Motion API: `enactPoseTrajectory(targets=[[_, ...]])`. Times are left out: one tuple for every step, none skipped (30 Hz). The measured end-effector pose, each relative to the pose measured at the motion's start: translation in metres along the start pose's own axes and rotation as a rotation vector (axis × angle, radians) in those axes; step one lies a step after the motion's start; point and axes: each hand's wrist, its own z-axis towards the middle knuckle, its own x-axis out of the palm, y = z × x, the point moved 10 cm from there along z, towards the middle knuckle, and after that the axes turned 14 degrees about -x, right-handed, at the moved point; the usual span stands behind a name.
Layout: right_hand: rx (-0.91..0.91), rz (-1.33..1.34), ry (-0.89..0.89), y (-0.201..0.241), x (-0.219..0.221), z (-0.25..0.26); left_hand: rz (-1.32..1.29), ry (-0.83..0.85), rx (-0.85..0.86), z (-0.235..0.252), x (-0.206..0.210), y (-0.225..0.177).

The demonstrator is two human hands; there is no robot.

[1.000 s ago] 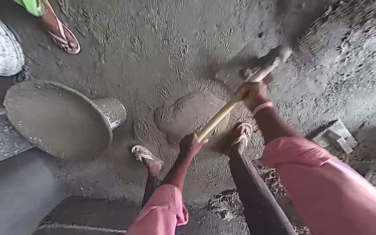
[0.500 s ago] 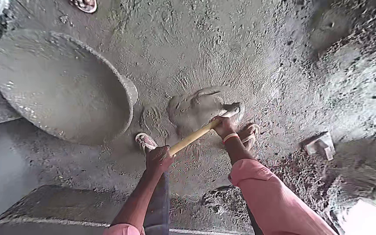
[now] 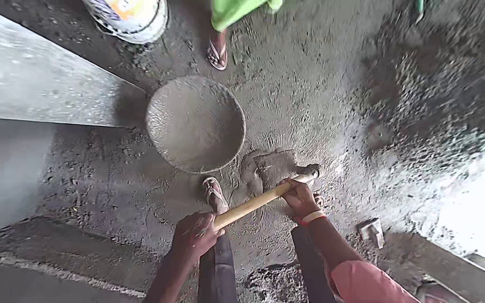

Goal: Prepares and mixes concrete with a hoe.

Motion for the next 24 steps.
enactPoseTrajectory(targets=[[-0.025,-0.004,0.026,0.007,0.020,-0.028,-0.023,-0.018,0.015,-0.010,-0.006,0.025],[-0.041,-0.009,0.069,0.010,0.042,-0.054,-0.058,-0.049,0.026,-0.015,-0.010,0.051],[-0.051,-0.006,0.113,0.011,0.063,-0.077,-0.099,-0.075,0.031,-0.017,-0.013,0.078],[-0.056,-0.007,0.150,0.008,0.083,-0.098,-0.146,-0.094,0.032,-0.015,-0.013,0.105],[-0.060,-0.011,0.188,0.003,0.104,-0.115,-0.189,-0.108,0.016,-0.009,-0.011,0.131],[-0.066,-0.023,0.223,-0.004,0.126,-0.126,-0.231,-0.118,-0.016,0.002,-0.011,0.154],[-0.071,-0.041,0.262,-0.013,0.144,-0.134,-0.271,-0.135,-0.048,0.015,-0.008,0.174],[-0.075,-0.047,0.297,-0.024,0.161,-0.137,-0.299,-0.159,-0.082,0.032,-0.004,0.192],[-0.075,-0.047,0.326,-0.034,0.178,-0.137,-0.315,-0.184,-0.119,0.052,-0.001,0.205],[-0.075,-0.048,0.350,-0.043,0.194,-0.135,-0.339,-0.222,-0.145,0.072,0.002,0.216],[-0.075,-0.031,0.367,-0.049,0.208,-0.135,-0.355,-0.253,-0.168,0.089,0.004,0.223],[-0.083,-0.010,0.382,-0.053,0.221,-0.137,-0.376,-0.284,-0.188,0.102,0.004,0.227],[-0.106,0.015,0.399,-0.052,0.231,-0.140,-0.399,-0.311,-0.202,0.112,0.002,0.227],[-0.141,0.045,0.418,-0.048,0.235,-0.145,-0.435,-0.338,-0.210,0.116,0.003,0.223],[-0.185,0.076,0.448,-0.043,0.234,-0.152,-0.479,-0.370,-0.212,0.117,0.007,0.218],[-0.231,0.100,0.493,-0.039,0.233,-0.157,-0.529,-0.405,-0.199,0.116,0.011,0.212],[-0.275,0.112,0.549,-0.037,0.234,-0.158,-0.593,-0.449,-0.160,0.117,0.015,0.208],[-0.312,0.112,0.603,-0.039,0.233,-0.155,-0.640,-0.457,-0.111,0.124,0.026,0.202],[-0.337,0.100,0.635,-0.045,0.227,-0.145,-0.666,-0.423,-0.070,0.134,0.045,0.194],[-0.341,0.076,0.620,-0.056,0.219,-0.128,-0.648,-0.325,-0.070,0.147,0.066,0.183],[-0.320,0.041,0.573,-0.071,0.210,-0.104,-0.602,-0.208,-0.099,0.159,0.088,0.172],[-0.265,-0.013,0.507,-0.089,0.201,-0.079,-0.547,-0.102,-0.144,0.167,0.110,0.161],[-0.183,-0.044,0.440,-0.105,0.197,-0.056,-0.483,-0.042,-0.205,0.173,0.126,0.151],[-0.110,-0.057,0.374,-0.116,0.194,-0.038,-0.444,-0.044,-0.269,0.174,0.135,0.143]])
